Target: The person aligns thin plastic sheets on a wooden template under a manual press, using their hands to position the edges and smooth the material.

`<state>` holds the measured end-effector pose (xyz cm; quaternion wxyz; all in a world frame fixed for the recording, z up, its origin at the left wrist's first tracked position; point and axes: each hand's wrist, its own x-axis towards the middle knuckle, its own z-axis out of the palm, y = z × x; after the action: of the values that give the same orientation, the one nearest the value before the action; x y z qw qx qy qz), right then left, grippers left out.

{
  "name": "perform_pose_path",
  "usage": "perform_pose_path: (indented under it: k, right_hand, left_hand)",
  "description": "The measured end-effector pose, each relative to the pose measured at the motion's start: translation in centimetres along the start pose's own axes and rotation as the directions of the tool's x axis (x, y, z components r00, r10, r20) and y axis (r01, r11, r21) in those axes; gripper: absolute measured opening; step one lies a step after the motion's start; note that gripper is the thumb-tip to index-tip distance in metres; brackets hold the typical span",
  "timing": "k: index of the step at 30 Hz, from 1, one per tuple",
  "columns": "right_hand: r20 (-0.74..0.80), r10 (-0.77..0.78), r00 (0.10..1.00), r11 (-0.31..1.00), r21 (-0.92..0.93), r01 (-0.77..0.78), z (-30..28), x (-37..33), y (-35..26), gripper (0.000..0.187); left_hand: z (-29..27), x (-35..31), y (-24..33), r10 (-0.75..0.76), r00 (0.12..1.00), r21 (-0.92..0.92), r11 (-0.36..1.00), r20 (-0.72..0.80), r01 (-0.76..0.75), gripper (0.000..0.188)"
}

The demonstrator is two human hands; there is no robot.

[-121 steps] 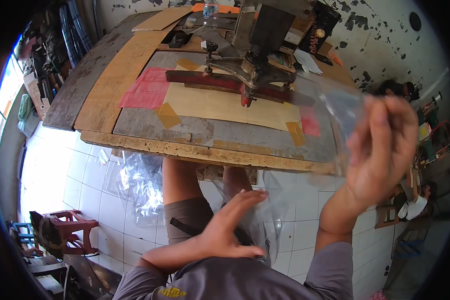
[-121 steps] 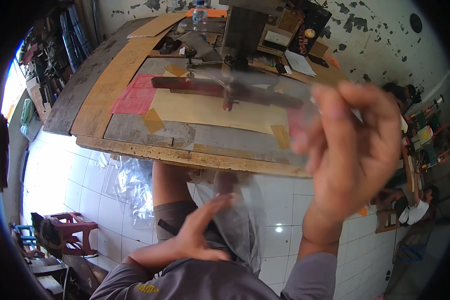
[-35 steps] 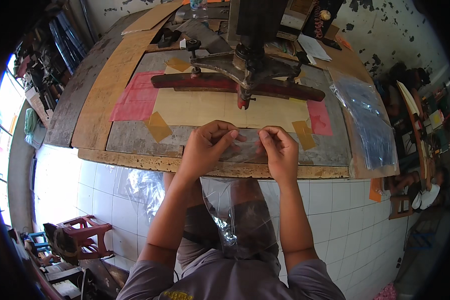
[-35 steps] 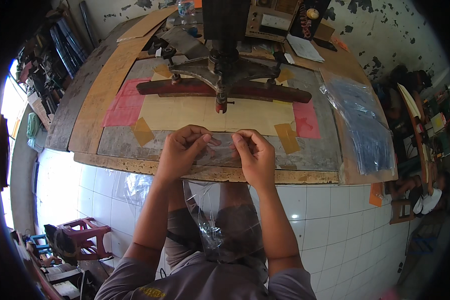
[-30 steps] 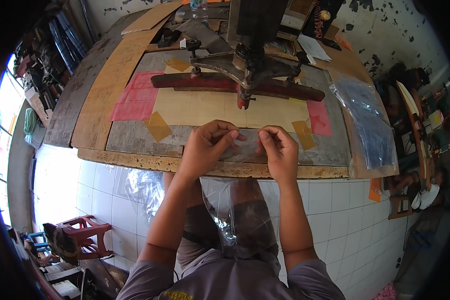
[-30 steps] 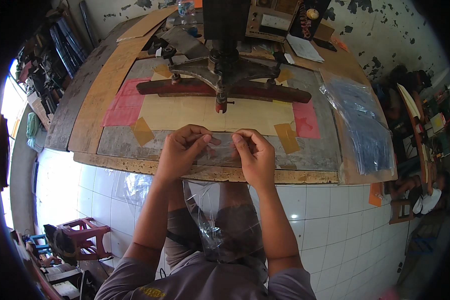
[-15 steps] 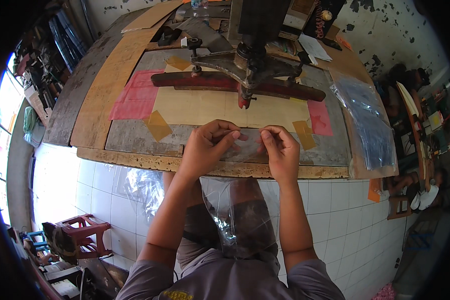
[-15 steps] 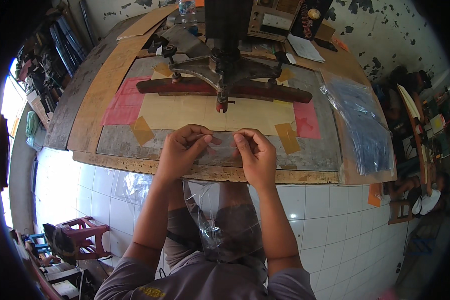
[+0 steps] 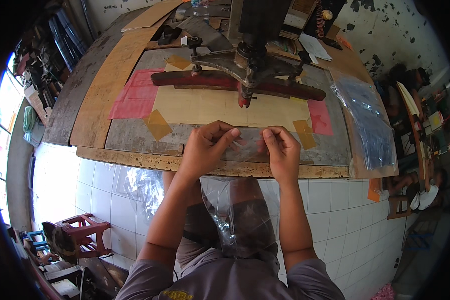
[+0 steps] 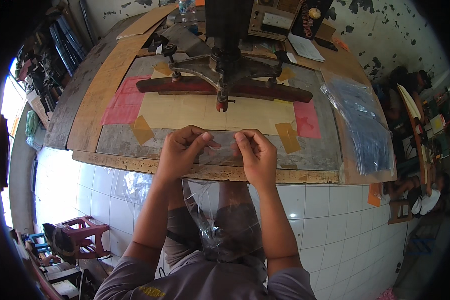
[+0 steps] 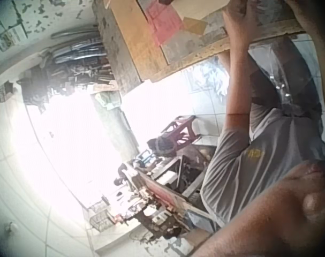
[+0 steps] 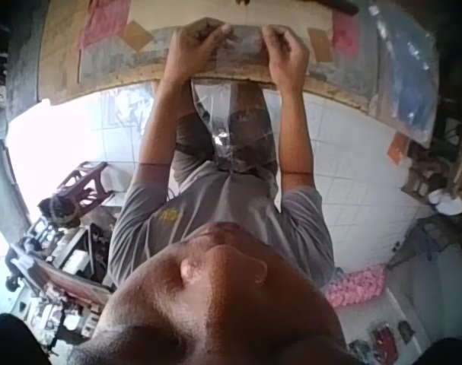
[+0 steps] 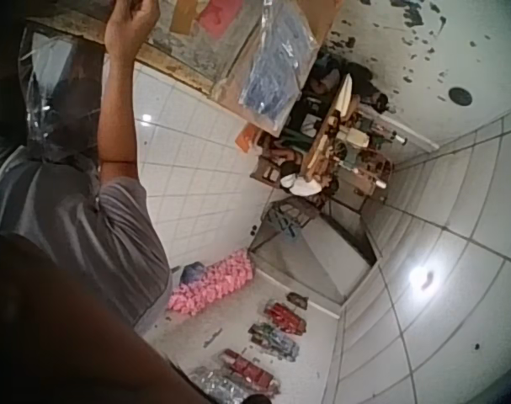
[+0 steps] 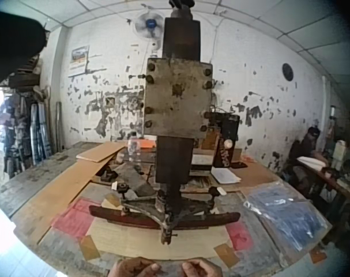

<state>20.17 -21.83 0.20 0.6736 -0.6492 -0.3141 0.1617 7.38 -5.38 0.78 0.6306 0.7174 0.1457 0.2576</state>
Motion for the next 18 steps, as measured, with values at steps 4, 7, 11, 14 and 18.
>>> perform_pose_path:
  k: [4, 7, 11, 14, 18]
  right_hand:
    - [-0.009, 0.002, 1.0, 1.0, 0.012, -0.002, 0.02, -0.04, -0.13, 0.023]
    - [-0.008, 0.008, 1.0, 1.0, 0.011, -0.008, 0.11, -0.11, -0.21, 0.023]
    - [-0.009, 0.0, 1.0, 1.0, 0.007, 0.0, 0.0, -0.07, -0.15, 0.024]
    - [-0.006, -0.02, 1.0, 1.0, 0.001, 0.02, 0.01, -0.06, -0.17, 0.025]
    - [-0.024, -0.016, 1.0, 1.0, 0.013, 0.016, 0.16, -0.17, -0.31, 0.027]
  left_hand:
    - [0.0, 0.03, -0.07, 0.012, 1.0, 0.046, 0.999, -0.006, -0.012, 0.027]
    - [-0.16, -0.02, -0.17, 0.018, 1.0, 0.077, 0.997, -0.013, -0.017, 0.027]
    - [-0.07, -0.05, 0.6, 0.028, 1.0, 0.101, 0.994, -0.003, -0.027, 0.025]
    - [0.03, -0.1, 0.73, 0.004, 1.0, 0.072, 0.997, -0.031, -0.002, 0.025]
    - [0.25, -0.07, 0.62, -0.007, 0.998, 0.009, 1.0, -0.062, 0.008, 0.023]
